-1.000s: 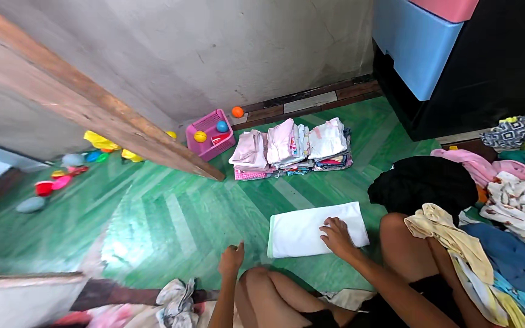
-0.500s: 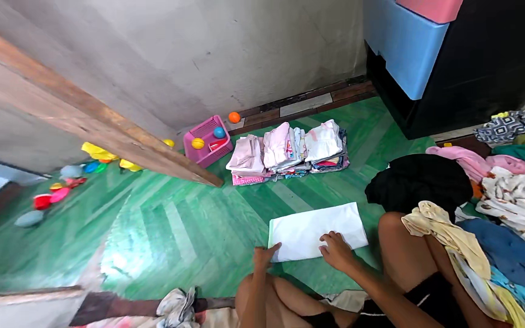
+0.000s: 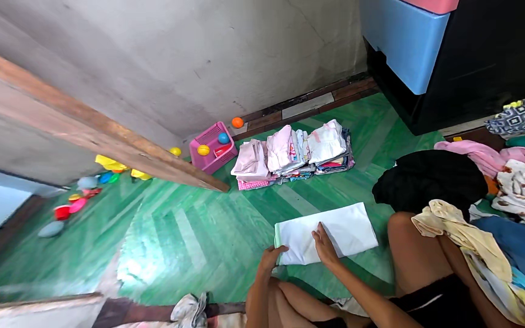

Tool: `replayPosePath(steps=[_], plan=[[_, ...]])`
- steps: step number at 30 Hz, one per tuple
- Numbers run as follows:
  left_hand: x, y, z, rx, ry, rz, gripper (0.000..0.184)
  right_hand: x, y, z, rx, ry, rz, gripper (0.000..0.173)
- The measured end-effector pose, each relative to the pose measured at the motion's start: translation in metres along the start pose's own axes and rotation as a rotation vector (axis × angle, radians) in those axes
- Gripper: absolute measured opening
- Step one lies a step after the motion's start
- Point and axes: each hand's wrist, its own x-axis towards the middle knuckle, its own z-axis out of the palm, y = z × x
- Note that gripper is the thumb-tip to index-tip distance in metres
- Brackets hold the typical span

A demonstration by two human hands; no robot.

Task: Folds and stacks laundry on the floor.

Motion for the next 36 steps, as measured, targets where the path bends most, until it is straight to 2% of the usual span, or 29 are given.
replayPosePath(steps=[2, 4, 8, 13, 18, 20, 22, 24, 25, 28, 29, 32, 34, 36], plan=[[-0.007, -0.002, 0.001, -0.065, -0.039, 0.134, 0.040, 0.015, -0.006, -0.003, -0.038, 0.009, -0.009, 0.061], [-0.016, -0.002, 0.003, -0.121, -0.068, 0.225, 0.040, 0.028, -0.013, -0.006, -0.079, -0.011, -0.022, 0.061], [-0.035, 0.009, 0.010, -0.249, -0.106, 0.278, 0.051, 0.037, -0.020, -0.009, -0.100, -0.057, -0.017, 0.065], [-0.047, 0.024, 0.023, -0.350, -0.131, 0.307, 0.044, 0.003, -0.011, -0.013, -0.107, -0.123, 0.007, 0.065], [-0.066, 0.047, 0.041, -0.185, -0.151, 0.403, 0.048, -0.051, -0.004, -0.025, -0.058, -0.161, 0.136, 0.064], [-0.075, 0.056, 0.051, -0.107, -0.151, 0.433, 0.050, -0.066, -0.008, -0.038, -0.082, -0.238, 0.223, 0.065], [-0.083, 0.063, 0.063, -0.040, -0.143, 0.457, 0.051, -0.073, -0.024, -0.055, -0.069, -0.267, 0.324, 0.058], [-0.090, 0.070, 0.079, 0.028, -0.137, 0.483, 0.054, -0.069, -0.038, -0.075, 0.037, -0.172, 0.354, 0.048], [-0.093, 0.074, 0.089, 0.062, -0.140, 0.493, 0.056, -0.063, -0.045, -0.086, 0.087, -0.117, 0.338, 0.048], [-0.099, 0.087, 0.122, 0.132, -0.254, 0.512, 0.071, -0.036, -0.074, -0.118, 0.158, -0.032, 0.315, 0.061], [-0.102, 0.091, 0.131, 0.118, -0.322, 0.505, 0.071, -0.026, -0.081, -0.128, 0.136, -0.017, 0.322, 0.065], [-0.103, 0.099, 0.148, 0.040, -0.416, 0.476, 0.051, -0.002, -0.076, -0.155, -0.037, -0.002, 0.259, 0.059], [-0.094, 0.094, 0.152, 0.020, -0.363, 0.473, 0.043, 0.005, -0.062, -0.164, -0.138, -0.008, 0.230, 0.057], [-0.081, 0.084, 0.152, 0.052, -0.294, 0.481, 0.038, 0.008, -0.055, -0.166, -0.216, -0.006, 0.236, 0.063]])
